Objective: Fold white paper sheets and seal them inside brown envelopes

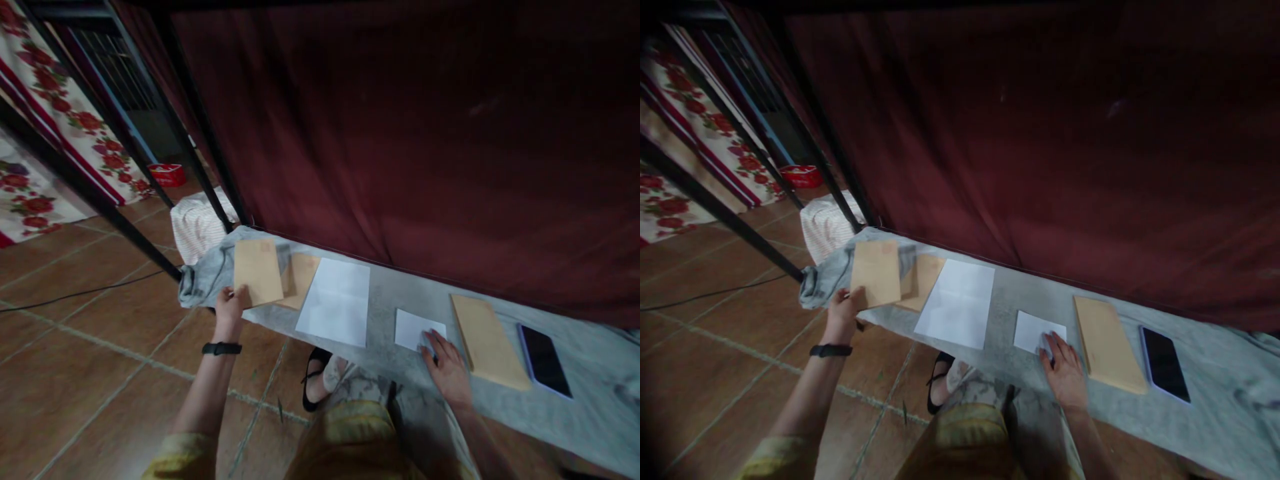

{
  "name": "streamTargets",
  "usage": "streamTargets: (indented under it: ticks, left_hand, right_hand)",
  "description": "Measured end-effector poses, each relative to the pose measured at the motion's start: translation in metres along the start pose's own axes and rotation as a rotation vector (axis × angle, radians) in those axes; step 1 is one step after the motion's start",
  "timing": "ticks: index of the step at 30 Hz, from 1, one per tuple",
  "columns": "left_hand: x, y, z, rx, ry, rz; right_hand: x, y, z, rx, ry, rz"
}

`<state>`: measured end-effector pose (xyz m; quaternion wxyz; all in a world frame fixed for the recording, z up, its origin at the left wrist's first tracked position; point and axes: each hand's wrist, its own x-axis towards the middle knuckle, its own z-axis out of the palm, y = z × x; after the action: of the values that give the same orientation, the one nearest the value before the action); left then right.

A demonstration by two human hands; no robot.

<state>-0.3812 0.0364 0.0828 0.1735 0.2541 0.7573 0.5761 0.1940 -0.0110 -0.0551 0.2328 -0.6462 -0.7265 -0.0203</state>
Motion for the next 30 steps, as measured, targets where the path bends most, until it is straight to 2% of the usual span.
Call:
streamTargets:
  ticks: [1,3,6,9,12,14,18,25,30]
  left_hand:
    - [-0.009,0.004,-0.001,-0.084,-0.047,-0.057]
    - [-0.035,0.011,0.006,-0.414,-0.259,-0.298]
    - [-0.089,0.019,0.035,-0.696,-0.491,-0.519]
    - [-0.145,0.02,0.075,-0.743,-0.533,-0.716]
    - [-0.191,0.013,0.109,-0.727,-0.555,-0.765]
    - [-0.213,0.008,0.126,-0.722,-0.563,-0.782]
    - [-0.238,-0.001,0.146,-0.643,-0.59,-0.776]
    - [-0.254,0.0,0.162,-0.612,-0.588,-0.745]
    - [-0.259,0.006,0.167,-0.622,-0.573,-0.751]
  right_hand:
    - [0.0,0.0,0.0,0.0,-0.002,0.001]
    - [0.001,-0.001,-0.001,0.005,-0.005,-0.002]
    - [0.002,-0.004,-0.002,0.006,-0.005,0.009]
    - [0.002,-0.009,-0.006,0.007,-0.006,0.032]
    - [0.004,-0.015,-0.012,0.017,-0.01,0.043]
    - [0.005,-0.019,-0.015,0.023,-0.006,0.048]
    - [0.007,-0.022,-0.017,0.049,0.017,0.05]
    - [0.008,-0.02,-0.02,0.102,0.031,0.033]
    - [0.015,-0.045,-0.023,0.249,0.118,0.067]
